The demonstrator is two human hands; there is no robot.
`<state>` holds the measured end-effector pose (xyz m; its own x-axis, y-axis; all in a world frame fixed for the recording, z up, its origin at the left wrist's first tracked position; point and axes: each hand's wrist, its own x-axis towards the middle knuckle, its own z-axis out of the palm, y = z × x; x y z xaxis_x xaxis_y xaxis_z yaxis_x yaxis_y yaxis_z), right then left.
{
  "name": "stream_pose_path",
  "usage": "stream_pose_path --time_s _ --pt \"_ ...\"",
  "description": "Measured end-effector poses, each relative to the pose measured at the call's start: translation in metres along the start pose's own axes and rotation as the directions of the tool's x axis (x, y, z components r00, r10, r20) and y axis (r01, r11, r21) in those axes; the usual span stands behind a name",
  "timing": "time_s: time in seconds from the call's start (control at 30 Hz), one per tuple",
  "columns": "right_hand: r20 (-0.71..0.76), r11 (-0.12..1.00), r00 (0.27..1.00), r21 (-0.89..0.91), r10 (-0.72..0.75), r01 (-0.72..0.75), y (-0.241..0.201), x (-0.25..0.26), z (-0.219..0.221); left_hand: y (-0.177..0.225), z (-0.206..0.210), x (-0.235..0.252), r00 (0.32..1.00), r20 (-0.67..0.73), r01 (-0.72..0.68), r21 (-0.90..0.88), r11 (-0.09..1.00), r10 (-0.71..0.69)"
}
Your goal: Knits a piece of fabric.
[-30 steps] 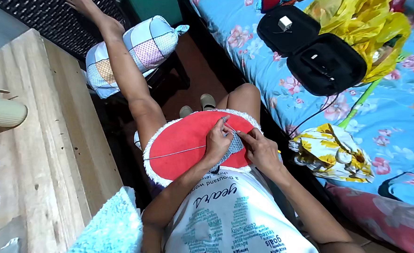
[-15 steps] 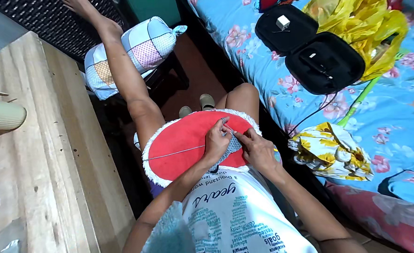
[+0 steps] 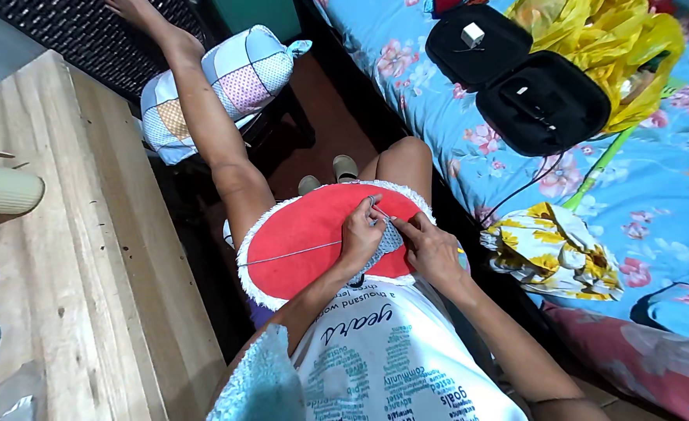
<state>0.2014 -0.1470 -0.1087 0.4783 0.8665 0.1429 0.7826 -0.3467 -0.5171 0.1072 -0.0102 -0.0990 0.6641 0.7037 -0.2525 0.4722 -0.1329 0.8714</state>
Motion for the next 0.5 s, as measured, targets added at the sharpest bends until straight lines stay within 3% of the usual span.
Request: stream_pose_path --time_s 0.5 --pt "-0.018 0.995 0.998 -0.071 -0.067 0.066 0.0015 0.0016 0.0076 -0.0037 0.0045 0.0004 0.998 -0.029 -0.059 0.079 0.995 0.061"
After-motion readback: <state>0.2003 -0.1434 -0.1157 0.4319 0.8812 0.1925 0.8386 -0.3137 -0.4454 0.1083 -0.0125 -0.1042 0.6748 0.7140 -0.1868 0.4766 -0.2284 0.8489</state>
